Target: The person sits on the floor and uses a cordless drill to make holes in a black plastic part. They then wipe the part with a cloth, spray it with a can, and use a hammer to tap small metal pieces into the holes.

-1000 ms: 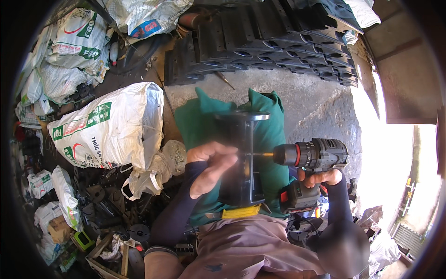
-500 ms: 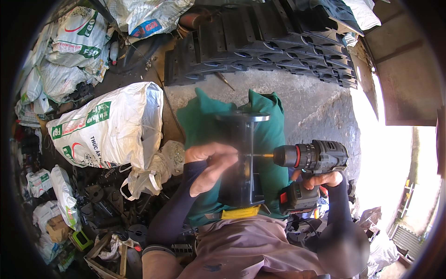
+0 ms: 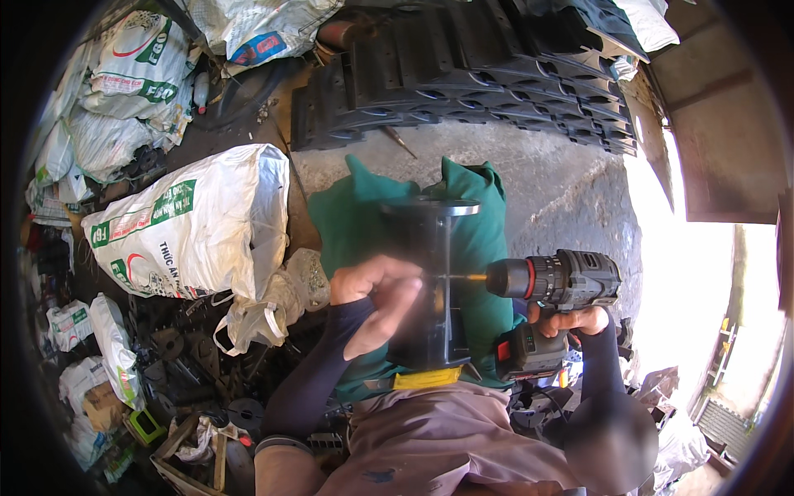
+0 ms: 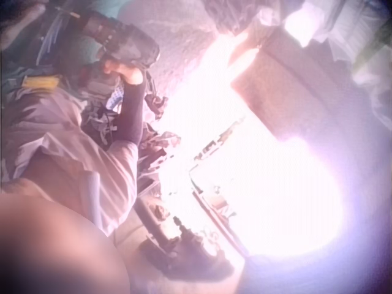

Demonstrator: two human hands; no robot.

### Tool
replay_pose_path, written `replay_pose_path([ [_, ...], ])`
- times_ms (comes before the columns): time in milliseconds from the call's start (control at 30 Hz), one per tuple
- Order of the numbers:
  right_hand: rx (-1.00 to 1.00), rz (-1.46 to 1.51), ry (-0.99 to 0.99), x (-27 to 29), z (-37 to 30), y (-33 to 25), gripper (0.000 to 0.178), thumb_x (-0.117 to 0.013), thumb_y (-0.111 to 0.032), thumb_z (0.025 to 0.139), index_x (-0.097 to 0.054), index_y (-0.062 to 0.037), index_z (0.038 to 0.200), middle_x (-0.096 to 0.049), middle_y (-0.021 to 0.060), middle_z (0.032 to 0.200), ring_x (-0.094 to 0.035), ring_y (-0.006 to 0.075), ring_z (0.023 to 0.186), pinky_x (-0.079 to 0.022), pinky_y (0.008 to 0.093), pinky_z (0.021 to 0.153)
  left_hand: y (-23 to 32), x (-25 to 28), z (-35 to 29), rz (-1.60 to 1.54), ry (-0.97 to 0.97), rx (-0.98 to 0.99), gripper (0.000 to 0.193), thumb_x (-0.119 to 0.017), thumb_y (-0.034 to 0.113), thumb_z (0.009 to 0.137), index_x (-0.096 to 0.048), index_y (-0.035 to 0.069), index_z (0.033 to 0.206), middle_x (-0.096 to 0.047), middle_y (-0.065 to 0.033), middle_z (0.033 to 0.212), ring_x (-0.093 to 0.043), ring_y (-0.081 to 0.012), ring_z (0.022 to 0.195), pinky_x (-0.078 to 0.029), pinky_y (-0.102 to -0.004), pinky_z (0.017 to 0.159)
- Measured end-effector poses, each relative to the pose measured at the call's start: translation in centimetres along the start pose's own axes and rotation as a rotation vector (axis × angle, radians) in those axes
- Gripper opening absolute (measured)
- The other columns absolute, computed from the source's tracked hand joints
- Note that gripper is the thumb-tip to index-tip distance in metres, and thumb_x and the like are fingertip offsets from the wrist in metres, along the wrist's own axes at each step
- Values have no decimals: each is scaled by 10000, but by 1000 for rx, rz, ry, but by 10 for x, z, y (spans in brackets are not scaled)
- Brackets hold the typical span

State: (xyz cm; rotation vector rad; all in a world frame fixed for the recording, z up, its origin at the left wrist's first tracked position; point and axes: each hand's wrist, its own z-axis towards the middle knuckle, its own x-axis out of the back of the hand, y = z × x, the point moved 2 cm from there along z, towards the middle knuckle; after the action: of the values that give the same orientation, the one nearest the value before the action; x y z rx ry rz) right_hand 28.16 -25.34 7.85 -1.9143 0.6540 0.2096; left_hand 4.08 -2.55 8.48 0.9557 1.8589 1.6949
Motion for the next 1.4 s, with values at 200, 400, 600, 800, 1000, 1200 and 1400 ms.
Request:
replay_pose_path([
  [200, -20, -21, -11, -3, 0, -5, 421, -764, -31, 677, -592, 64, 1049, -631, 119, 746, -594, 190, 575, -466, 307, 511, -2, -2, 5, -113, -66, -10, 62, -672, 18, 889, -626, 23, 929, -579, 65, 696, -493, 25, 612, -365, -146, 565],
  [400, -22, -87, 35, -7, -1, -8, 374, -834, -158, 705, -630, 44, 945, -621, 96, 705, -566, 163, 540, -458, 291, 497, -4, -3, 5, -113, -70, -50, 56, -661, 10, 894, -625, 26, 934, -581, 61, 696, -492, 25, 615, -370, -150, 566],
  [600, -51, -56, 10, -4, 1, -7, 390, -826, -130, 706, -624, 47, 988, -628, 103, 732, -568, 165, 546, -461, 291, 497, -6, -3, 3, -108, -61, -79, 65, -648, -6, 894, -627, 24, 948, -591, 53, 706, -503, 20, 628, -375, -155, 574],
  [800, -56, -70, -4, -2, 2, -8, 491, -760, 35, 677, -583, 60, 1134, -673, 153, 829, -647, 212, 669, -510, 313, 553, -10, -3, 3, -69, -45, -130, 81, -652, -9, 889, -640, 23, 962, -598, 51, 715, -510, 14, 628, -379, -160, 578],
  [1000, -20, -82, -41, -3, 2, -13, 515, -773, 45, 690, -583, 57, 1168, -709, 163, 931, -686, 214, 792, -539, 319, 622, 3, 6, 12, -190, -95, -66, 80, -639, 59, 892, -668, 11, 949, -565, 67, 682, -465, 10, 592, -349, -169, 554],
  [1200, -42, -176, -5, -6, -1, -8, 541, -822, -37, 672, -595, 28, 1158, -692, 110, 923, -656, 174, 770, -524, 296, 640, 16, -13, 41, -280, 268, -318, 350, -454, 257, 978, -683, 9, 887, -573, 23, 625, -451, -48, 538, -347, -233, 527],
  [1400, 21, -160, 52, -2, -7, 2, 573, -862, -207, 723, -588, 0, 1181, -623, 45, 753, -562, 125, 577, -450, 269, 511, 18, -27, 43, -405, 229, -362, 584, -315, 409, 1014, -609, -72, 863, -372, 19, 530, -328, -75, 508, -263, -257, 509],
])
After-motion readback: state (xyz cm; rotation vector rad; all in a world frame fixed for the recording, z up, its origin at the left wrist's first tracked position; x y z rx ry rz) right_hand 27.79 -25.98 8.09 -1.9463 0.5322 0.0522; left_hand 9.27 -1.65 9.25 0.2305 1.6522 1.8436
